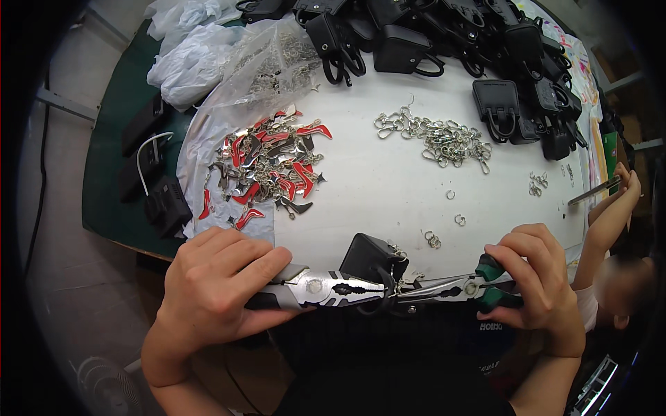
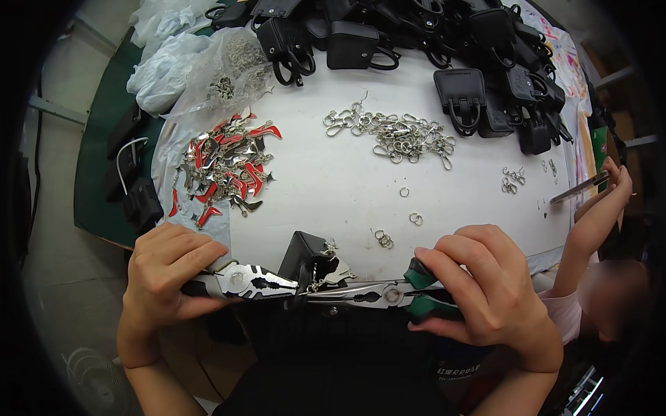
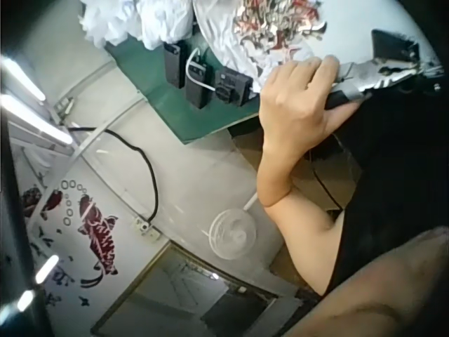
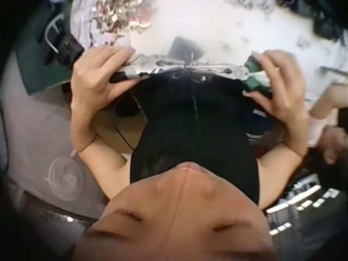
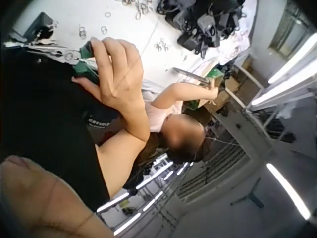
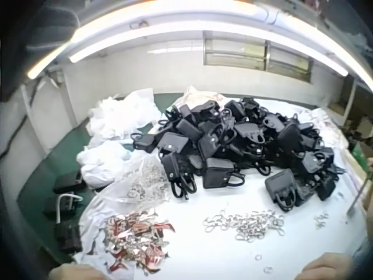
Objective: The person uses pliers to attach metal chains and jump rings to small black pouches, handling the items one at a time on a workbench.
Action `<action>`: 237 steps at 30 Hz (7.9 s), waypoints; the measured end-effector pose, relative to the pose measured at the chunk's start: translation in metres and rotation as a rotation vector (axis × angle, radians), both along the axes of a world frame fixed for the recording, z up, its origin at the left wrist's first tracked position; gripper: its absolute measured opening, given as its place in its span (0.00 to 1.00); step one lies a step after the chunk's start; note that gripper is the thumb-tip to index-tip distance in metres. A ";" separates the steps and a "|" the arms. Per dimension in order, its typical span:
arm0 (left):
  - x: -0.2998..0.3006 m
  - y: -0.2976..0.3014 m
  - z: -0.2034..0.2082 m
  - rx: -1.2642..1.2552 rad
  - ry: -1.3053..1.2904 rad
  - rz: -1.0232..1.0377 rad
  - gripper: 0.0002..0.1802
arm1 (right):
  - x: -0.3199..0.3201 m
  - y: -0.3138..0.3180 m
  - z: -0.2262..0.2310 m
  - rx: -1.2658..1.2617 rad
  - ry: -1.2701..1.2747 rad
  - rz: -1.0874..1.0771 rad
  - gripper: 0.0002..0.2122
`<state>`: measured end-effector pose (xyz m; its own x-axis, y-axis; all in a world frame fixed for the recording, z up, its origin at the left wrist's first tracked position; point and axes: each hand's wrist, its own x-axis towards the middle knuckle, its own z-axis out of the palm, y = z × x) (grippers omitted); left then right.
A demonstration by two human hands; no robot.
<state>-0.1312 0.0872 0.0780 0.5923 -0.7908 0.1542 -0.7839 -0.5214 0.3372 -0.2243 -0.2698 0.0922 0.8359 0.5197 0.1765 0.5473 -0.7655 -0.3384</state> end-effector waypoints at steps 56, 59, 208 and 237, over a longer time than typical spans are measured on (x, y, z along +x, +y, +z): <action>-0.026 -0.041 -0.080 -0.096 0.007 0.210 0.37 | -0.013 -0.026 -0.004 0.129 0.105 -0.145 0.31; -0.019 -0.066 -0.054 -0.543 0.440 -0.068 0.51 | -0.011 -0.023 -0.009 0.285 0.235 -0.122 0.29; -0.068 0.043 -0.043 -1.667 1.456 0.253 0.51 | 0.075 0.032 -0.092 0.359 0.378 -0.211 0.06; -0.013 -0.052 -0.024 -0.501 0.898 -0.270 0.61 | 0.041 -0.009 -0.054 0.205 0.140 -0.231 0.19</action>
